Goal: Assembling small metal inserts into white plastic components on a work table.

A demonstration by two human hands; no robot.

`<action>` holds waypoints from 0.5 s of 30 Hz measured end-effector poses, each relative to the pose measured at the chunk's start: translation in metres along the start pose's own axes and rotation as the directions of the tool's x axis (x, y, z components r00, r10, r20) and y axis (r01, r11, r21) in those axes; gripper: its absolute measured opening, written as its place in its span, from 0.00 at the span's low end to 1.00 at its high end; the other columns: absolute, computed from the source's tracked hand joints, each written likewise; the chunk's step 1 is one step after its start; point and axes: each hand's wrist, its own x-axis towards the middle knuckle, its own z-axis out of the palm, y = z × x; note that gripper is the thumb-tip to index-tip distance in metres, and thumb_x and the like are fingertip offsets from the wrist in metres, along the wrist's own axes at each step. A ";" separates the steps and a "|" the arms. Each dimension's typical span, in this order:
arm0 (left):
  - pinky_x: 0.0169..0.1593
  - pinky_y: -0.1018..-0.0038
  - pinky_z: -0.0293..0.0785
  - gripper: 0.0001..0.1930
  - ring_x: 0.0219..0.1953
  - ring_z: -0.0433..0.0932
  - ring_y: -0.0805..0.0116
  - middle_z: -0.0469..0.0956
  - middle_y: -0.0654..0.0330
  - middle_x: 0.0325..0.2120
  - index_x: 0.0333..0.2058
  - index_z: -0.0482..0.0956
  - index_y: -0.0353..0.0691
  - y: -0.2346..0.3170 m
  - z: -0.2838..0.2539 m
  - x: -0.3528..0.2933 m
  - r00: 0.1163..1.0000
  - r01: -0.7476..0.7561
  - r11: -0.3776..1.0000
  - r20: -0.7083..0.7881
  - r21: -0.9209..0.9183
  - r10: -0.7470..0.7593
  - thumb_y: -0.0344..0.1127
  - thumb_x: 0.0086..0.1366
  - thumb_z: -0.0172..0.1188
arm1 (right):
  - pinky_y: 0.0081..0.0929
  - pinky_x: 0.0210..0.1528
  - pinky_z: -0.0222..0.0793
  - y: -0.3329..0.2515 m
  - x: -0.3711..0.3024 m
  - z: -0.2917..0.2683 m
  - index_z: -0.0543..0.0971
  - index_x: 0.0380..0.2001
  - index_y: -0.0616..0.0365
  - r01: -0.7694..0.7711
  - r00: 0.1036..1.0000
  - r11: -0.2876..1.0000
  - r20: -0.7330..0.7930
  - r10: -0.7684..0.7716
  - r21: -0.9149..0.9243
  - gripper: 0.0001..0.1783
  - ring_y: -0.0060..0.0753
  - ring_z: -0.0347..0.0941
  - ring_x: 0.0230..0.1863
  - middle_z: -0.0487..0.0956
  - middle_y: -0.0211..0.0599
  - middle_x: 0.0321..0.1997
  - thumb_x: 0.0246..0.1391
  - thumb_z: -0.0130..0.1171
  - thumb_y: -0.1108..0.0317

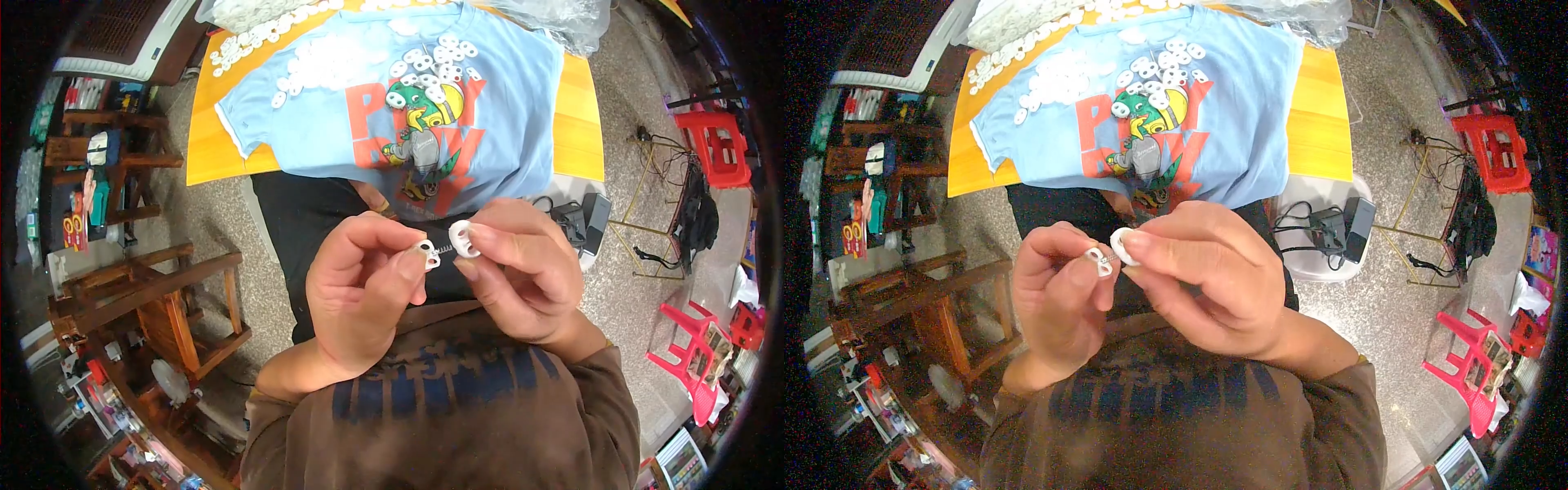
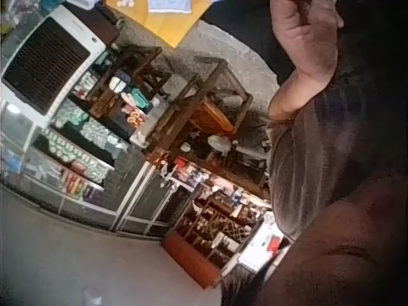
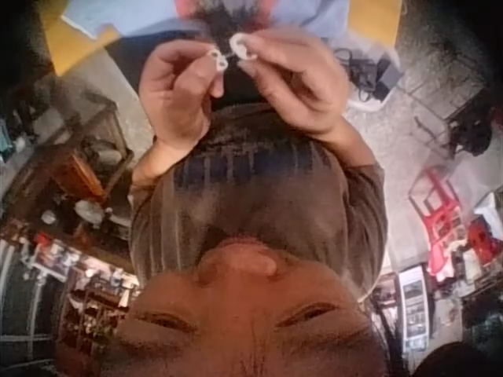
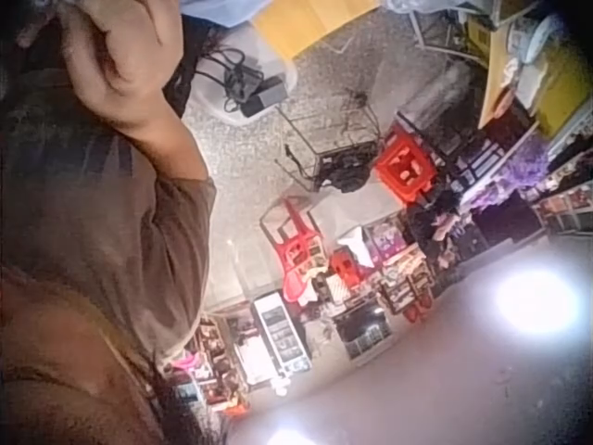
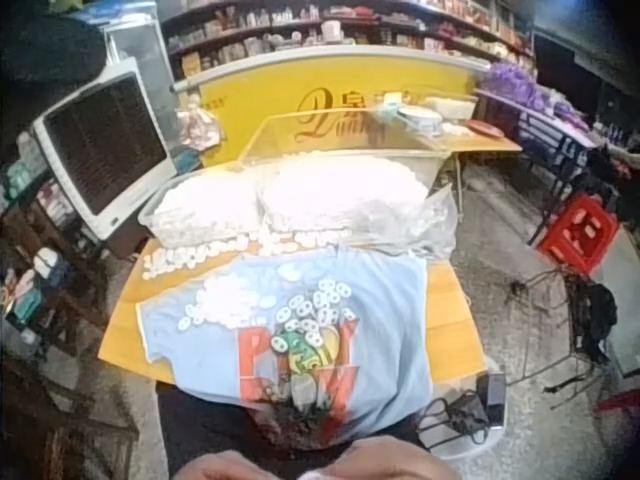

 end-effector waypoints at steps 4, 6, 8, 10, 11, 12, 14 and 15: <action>0.23 0.87 0.64 0.05 0.20 0.67 0.83 0.69 0.64 0.24 0.32 0.70 0.32 0.001 0.002 0.002 1.000 0.011 1.000 0.006 -0.011 -0.011 0.20 0.56 0.52 | 0.24 0.30 0.68 0.001 0.000 0.001 0.75 0.38 0.65 -0.064 0.998 0.996 -0.006 0.064 0.057 0.19 0.34 0.72 0.30 0.76 0.43 0.33 0.36 0.60 0.84; 0.24 0.87 0.64 0.05 0.20 0.67 0.83 0.69 0.64 0.24 0.32 0.70 0.32 0.001 0.001 0.002 1.000 0.013 1.000 0.002 0.000 -0.013 0.20 0.56 0.52 | 0.23 0.29 0.68 0.002 0.000 0.001 0.75 0.38 0.65 -0.060 0.998 0.997 -0.005 0.061 0.058 0.19 0.34 0.72 0.29 0.76 0.43 0.33 0.36 0.60 0.84; 0.24 0.87 0.64 0.05 0.20 0.67 0.83 0.69 0.64 0.23 0.32 0.70 0.32 0.001 0.001 0.002 1.000 0.011 1.000 -0.001 0.013 -0.011 0.21 0.56 0.52 | 0.23 0.29 0.67 0.003 0.000 0.002 0.75 0.38 0.65 -0.052 0.999 0.997 -0.004 0.052 0.059 0.19 0.34 0.72 0.29 0.75 0.43 0.33 0.36 0.59 0.85; 0.24 0.87 0.64 0.05 0.20 0.67 0.83 0.69 0.64 0.23 0.33 0.70 0.32 0.000 0.001 0.002 1.000 0.028 1.000 -0.011 -0.003 -0.028 0.20 0.56 0.52 | 0.23 0.27 0.66 0.003 0.001 0.003 0.75 0.38 0.65 -0.005 1.000 1.000 0.004 0.005 -0.003 0.19 0.33 0.71 0.28 0.75 0.42 0.32 0.36 0.59 0.85; 0.24 0.87 0.64 0.05 0.20 0.67 0.83 0.69 0.64 0.23 0.33 0.70 0.32 -0.001 0.001 0.001 1.000 0.025 1.000 -0.010 -0.001 -0.025 0.20 0.56 0.52 | 0.23 0.26 0.65 0.005 0.000 0.003 0.75 0.38 0.65 0.027 0.999 0.999 0.019 -0.026 -0.036 0.20 0.33 0.70 0.27 0.75 0.41 0.31 0.36 0.59 0.85; 0.24 0.87 0.65 0.05 0.20 0.68 0.83 0.69 0.64 0.23 0.33 0.70 0.32 -0.004 0.002 0.001 1.000 0.015 1.000 -0.013 -0.009 -0.015 0.21 0.57 0.52 | 0.23 0.26 0.65 0.005 0.000 0.003 0.75 0.38 0.65 0.031 0.999 0.999 0.017 -0.030 -0.036 0.20 0.33 0.70 0.27 0.75 0.41 0.31 0.36 0.59 0.85; 0.24 0.86 0.65 0.05 0.21 0.68 0.82 0.69 0.64 0.23 0.33 0.70 0.32 -0.005 0.001 0.000 1.000 0.001 1.000 -0.015 -0.017 -0.001 0.21 0.57 0.52 | 0.24 0.27 0.66 0.004 -0.001 0.002 0.75 0.39 0.65 0.048 0.998 0.997 0.041 -0.046 -0.053 0.21 0.34 0.70 0.27 0.75 0.41 0.32 0.35 0.60 0.84; 0.25 0.86 0.66 0.05 0.21 0.69 0.82 0.70 0.64 0.24 0.34 0.70 0.32 -0.006 0.001 -0.001 1.000 -0.003 1.000 -0.005 -0.011 0.003 0.21 0.57 0.52 | 0.24 0.27 0.66 0.004 -0.002 0.003 0.75 0.39 0.65 0.053 0.998 0.997 0.041 -0.051 -0.054 0.21 0.34 0.70 0.27 0.75 0.41 0.32 0.35 0.60 0.84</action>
